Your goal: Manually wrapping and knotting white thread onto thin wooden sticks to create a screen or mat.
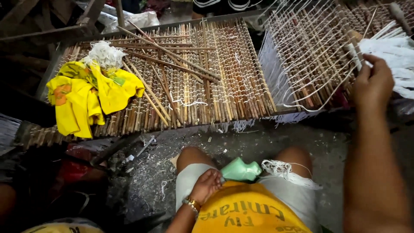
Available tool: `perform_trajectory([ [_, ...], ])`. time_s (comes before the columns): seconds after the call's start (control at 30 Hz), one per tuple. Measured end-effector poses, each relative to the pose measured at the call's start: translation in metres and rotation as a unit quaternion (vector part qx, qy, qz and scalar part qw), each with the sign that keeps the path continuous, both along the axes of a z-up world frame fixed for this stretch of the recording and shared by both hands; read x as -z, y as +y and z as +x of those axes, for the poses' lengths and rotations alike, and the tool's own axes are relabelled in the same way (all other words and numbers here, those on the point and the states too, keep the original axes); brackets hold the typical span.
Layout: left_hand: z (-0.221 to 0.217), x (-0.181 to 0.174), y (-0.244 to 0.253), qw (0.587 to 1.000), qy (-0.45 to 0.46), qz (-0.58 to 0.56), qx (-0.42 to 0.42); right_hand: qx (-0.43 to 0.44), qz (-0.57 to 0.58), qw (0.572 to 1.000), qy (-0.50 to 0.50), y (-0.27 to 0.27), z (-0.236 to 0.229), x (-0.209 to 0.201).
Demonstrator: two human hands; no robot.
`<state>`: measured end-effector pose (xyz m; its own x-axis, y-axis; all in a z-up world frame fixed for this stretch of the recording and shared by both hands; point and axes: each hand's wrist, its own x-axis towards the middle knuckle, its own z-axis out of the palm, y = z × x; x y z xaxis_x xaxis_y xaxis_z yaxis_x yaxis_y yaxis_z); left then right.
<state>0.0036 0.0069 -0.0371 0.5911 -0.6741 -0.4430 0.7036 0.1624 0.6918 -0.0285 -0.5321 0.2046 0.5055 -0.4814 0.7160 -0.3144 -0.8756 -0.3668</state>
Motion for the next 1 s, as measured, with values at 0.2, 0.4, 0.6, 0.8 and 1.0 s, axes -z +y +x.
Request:
perform_trajectory([
  [0.2,0.0,0.01,0.002,1.0,-0.001,-0.022,-0.007,-0.027,-0.023,0.999,-0.021,0.019,0.001,0.009],
  [0.4,0.001,0.016,0.003,1.0,-0.022,-0.018,-0.011,0.011,-0.031,0.999,-0.007,0.046,-0.005,-0.008],
  [0.6,0.002,0.018,0.004,1.0,-0.021,-0.006,-0.006,-0.022,0.018,1.0,0.005,0.083,-0.009,-0.038],
  [0.8,0.001,0.013,0.003,1.0,-0.019,-0.01,0.007,0.029,0.116,0.982,0.143,0.11,0.009,-0.088],
  [1.0,0.001,0.013,0.003,0.999,-0.034,-0.004,0.0,-0.016,0.143,0.967,0.209,0.122,0.048,-0.148],
])
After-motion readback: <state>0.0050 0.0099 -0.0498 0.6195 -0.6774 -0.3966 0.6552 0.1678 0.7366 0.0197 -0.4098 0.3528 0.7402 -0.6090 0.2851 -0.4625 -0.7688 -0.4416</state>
